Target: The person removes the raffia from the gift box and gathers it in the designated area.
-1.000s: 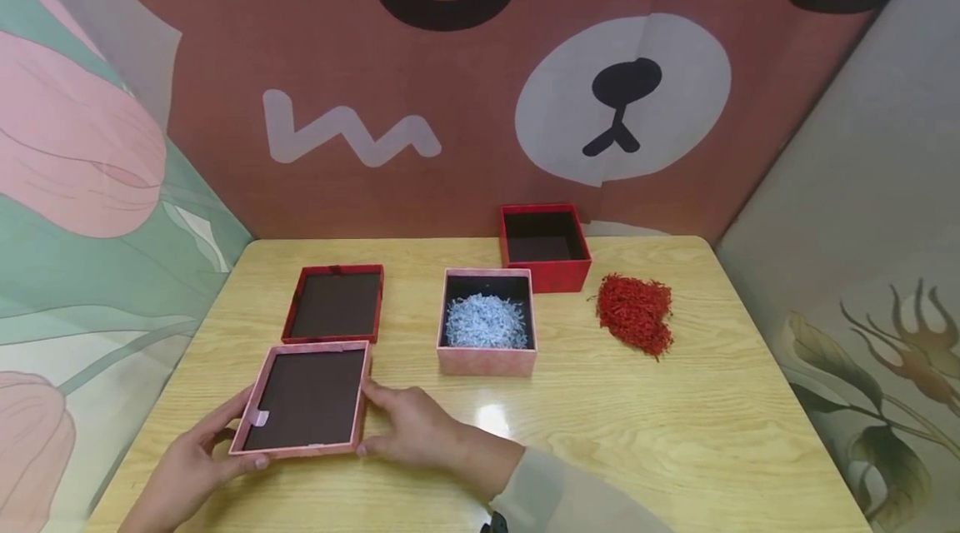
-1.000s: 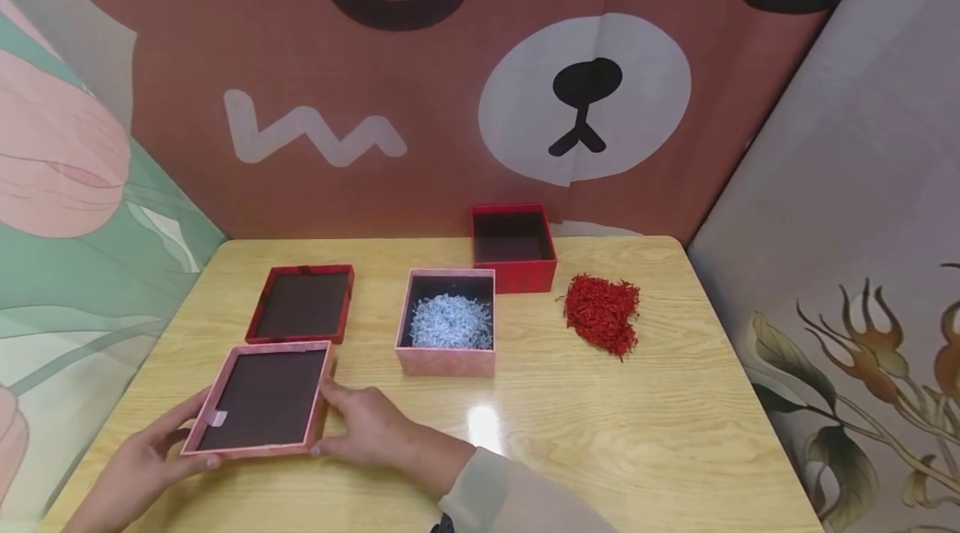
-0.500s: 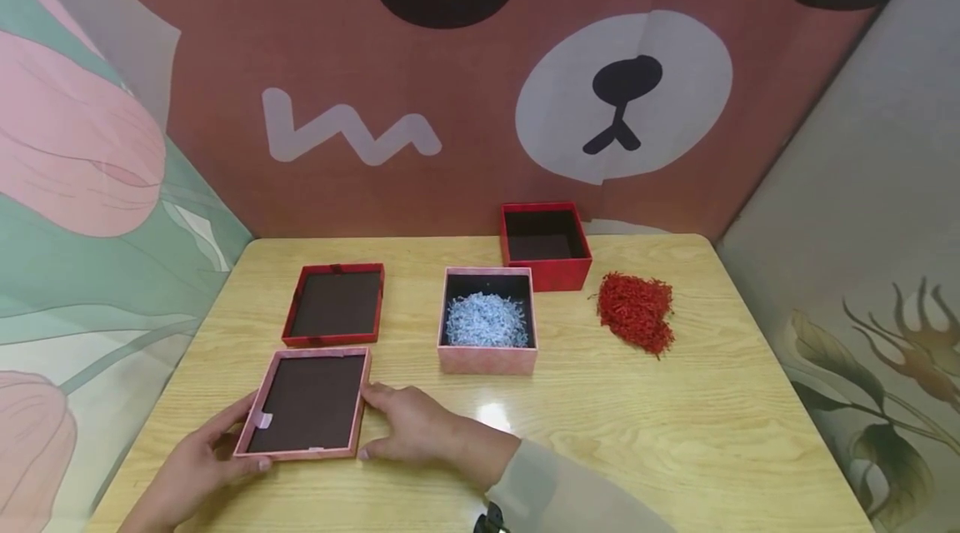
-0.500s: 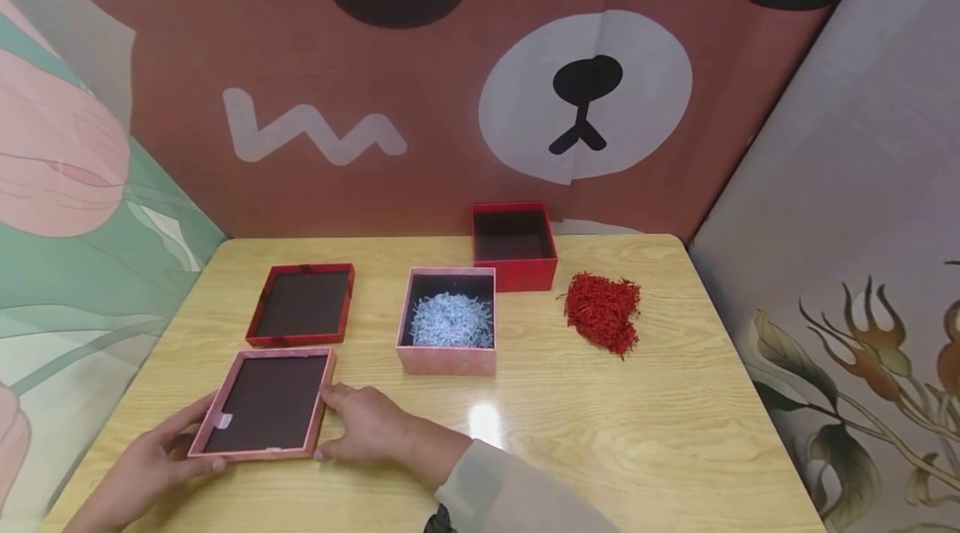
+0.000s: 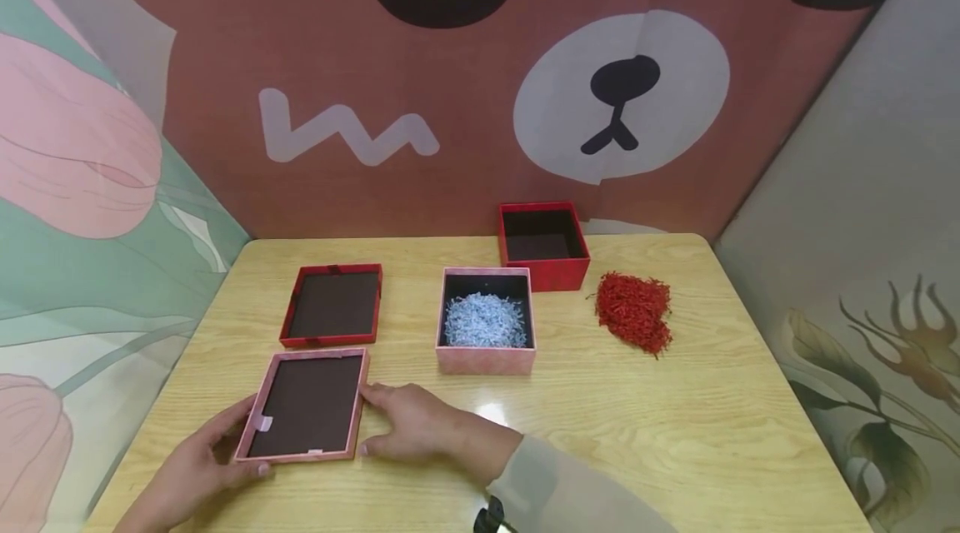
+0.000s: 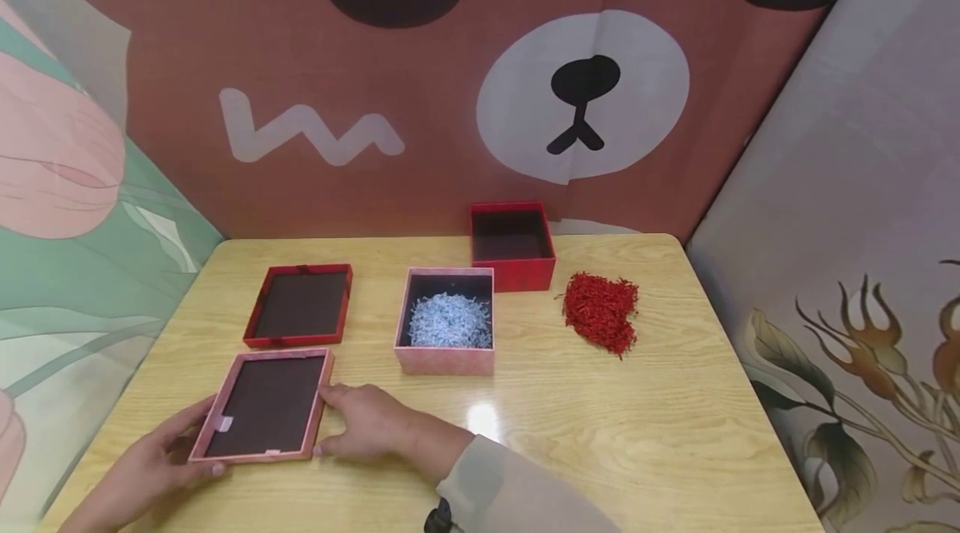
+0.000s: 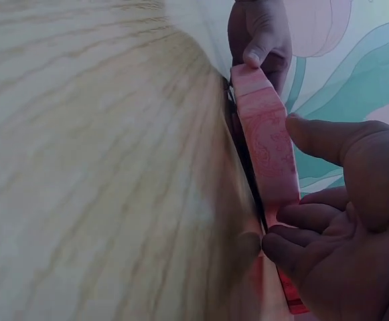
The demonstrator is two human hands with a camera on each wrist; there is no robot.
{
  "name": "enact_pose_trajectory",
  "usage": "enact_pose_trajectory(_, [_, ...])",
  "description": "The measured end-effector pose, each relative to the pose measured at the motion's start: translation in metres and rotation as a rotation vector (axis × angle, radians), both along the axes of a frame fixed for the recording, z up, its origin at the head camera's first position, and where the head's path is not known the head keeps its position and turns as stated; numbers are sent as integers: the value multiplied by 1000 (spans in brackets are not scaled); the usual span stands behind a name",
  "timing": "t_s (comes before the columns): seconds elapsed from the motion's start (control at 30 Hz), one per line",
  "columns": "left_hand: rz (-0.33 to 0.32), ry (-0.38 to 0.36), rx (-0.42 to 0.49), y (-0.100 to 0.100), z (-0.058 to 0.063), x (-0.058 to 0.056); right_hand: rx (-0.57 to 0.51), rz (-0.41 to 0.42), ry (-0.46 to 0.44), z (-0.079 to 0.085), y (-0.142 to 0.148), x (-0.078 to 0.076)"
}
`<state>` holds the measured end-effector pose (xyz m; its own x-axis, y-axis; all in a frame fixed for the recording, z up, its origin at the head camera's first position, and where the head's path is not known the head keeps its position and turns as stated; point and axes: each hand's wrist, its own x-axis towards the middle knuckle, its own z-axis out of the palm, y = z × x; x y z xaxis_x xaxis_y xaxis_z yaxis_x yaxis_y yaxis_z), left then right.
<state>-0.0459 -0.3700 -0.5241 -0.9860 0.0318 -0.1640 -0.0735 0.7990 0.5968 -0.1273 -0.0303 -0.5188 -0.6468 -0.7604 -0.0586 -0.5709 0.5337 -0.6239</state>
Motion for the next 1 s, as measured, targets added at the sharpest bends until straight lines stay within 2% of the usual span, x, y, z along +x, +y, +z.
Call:
enact_pose_trajectory(0.23, [-16, 3, 8, -1, 5, -2, -106, -1, -29, 7, 10, -7])
enact_pose_trajectory(0.43, [5, -21, 39, 2, 14, -3, -159, -53, -103, 13, 18, -10])
enact_pose_trajectory(0.53, [10, -10, 30, 3, 18, -5, -179, -81, -145, 15, 24, -11])
enact_pose_trajectory(0.67, [-9, 93, 19, 7, 22, -7, -211, -114, -187, 21, 33, -11])
enact_pose_trajectory(0.8, [-57, 254, 58, 15, 25, -10, -251, -138, -181, 26, 42, -12])
enact_pose_trajectory(0.87, [-85, 307, 97, 20, 27, -13, -282, -145, -176, 28, 46, -13])
enact_pose_trajectory(1.0, [-109, 336, 135, 31, 32, -21, -357, -183, -216, 32, 53, -15])
